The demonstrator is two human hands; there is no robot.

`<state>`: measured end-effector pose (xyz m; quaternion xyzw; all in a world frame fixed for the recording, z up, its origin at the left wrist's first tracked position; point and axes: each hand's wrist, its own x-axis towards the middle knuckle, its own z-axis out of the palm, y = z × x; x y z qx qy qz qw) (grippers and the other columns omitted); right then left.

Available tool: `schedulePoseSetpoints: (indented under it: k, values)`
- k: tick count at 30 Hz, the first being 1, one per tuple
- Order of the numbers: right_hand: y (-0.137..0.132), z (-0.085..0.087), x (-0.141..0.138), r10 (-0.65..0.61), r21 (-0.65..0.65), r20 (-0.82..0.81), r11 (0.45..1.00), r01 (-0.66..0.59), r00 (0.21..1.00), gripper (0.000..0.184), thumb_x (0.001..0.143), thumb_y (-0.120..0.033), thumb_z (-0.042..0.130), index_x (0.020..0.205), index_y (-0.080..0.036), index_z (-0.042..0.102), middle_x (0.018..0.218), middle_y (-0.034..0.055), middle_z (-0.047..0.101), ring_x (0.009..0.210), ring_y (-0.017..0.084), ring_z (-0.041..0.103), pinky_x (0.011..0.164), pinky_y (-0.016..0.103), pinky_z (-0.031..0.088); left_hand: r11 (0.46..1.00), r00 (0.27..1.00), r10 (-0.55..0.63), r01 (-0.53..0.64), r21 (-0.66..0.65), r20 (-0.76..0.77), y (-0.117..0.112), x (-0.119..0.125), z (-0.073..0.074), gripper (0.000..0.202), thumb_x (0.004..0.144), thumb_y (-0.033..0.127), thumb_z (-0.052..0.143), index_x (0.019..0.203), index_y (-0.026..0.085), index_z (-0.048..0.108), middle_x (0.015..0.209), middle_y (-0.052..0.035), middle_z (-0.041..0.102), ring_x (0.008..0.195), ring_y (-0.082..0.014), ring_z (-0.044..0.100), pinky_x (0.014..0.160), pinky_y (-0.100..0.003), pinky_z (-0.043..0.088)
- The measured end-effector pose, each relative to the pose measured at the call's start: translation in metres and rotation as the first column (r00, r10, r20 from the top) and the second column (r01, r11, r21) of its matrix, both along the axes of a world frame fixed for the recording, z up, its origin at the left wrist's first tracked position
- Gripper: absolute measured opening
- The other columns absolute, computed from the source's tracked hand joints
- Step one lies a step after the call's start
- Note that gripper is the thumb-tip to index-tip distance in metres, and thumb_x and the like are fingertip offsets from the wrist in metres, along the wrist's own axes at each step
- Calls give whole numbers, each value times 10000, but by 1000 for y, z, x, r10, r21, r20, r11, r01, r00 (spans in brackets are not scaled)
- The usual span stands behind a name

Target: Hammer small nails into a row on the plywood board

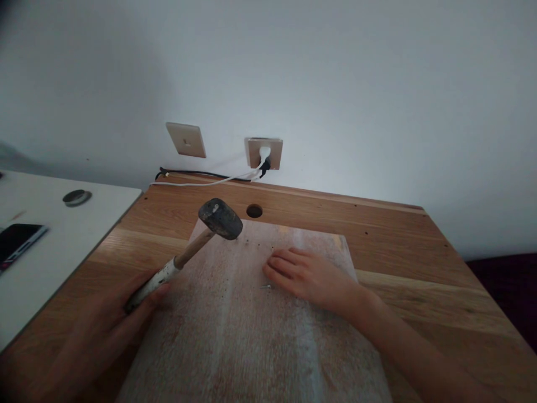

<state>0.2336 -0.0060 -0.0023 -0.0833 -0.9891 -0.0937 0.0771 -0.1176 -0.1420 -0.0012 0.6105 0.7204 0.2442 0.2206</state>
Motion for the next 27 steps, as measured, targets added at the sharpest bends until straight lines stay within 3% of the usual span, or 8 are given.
schedulePoseSetpoints:
  k: [4,7,14,17,19,23,27]
  values:
    - [-3,2,-1,40,89,10,995,-41,999,376,1038,-26,396,1222,-144,702,1158,120,796,1088,250,742,912,380,632,1000,999,24,-23,-8,39,-1,-1,0,518,921,735,521,1011,299,785,920,21,819,823,-202,772,722,-241,613]
    - [-4,1,-4,57,91,17,994,-59,998,358,1053,-46,390,1163,-144,716,1054,120,801,969,236,750,822,362,633,1000,998,28,-28,-5,57,-2,-1,0,511,919,733,526,1037,309,785,974,29,823,863,-198,777,753,-237,615]
    - [0,-3,-5,32,55,-1,998,-32,999,343,1061,-61,390,1093,-170,713,934,83,760,833,213,689,740,342,583,999,999,30,-30,-13,35,-2,1,-3,524,930,722,514,1015,288,794,927,21,821,807,-186,773,659,-225,593]
    - [4,-3,-3,-28,-62,-112,998,21,993,311,1066,-94,418,1120,-175,713,899,78,732,794,227,668,715,366,572,1000,999,18,-19,21,50,-1,2,-4,501,932,712,525,989,294,796,898,31,818,777,-174,767,659,-212,593]
    - [7,-2,-3,-139,-176,-204,979,104,969,266,1065,-137,464,1148,-171,715,922,92,717,793,225,672,688,351,567,999,998,11,-13,43,63,-1,2,-5,494,930,708,533,968,291,795,844,34,808,724,-166,753,652,-209,595]
    - [19,-8,-13,-380,-427,-326,876,224,866,162,1040,-164,573,1086,-173,727,990,85,740,835,175,723,735,279,590,999,998,1,-4,50,62,-1,2,-5,488,941,696,533,987,286,795,857,31,810,738,-168,758,644,-210,598]
    - [30,-22,-28,-451,-546,-342,809,216,825,170,1025,-136,597,1076,-188,750,1024,62,784,873,164,758,746,254,603,999,998,-8,5,40,62,-3,3,-5,473,948,685,529,1047,303,791,956,38,822,837,-174,781,690,-214,614]
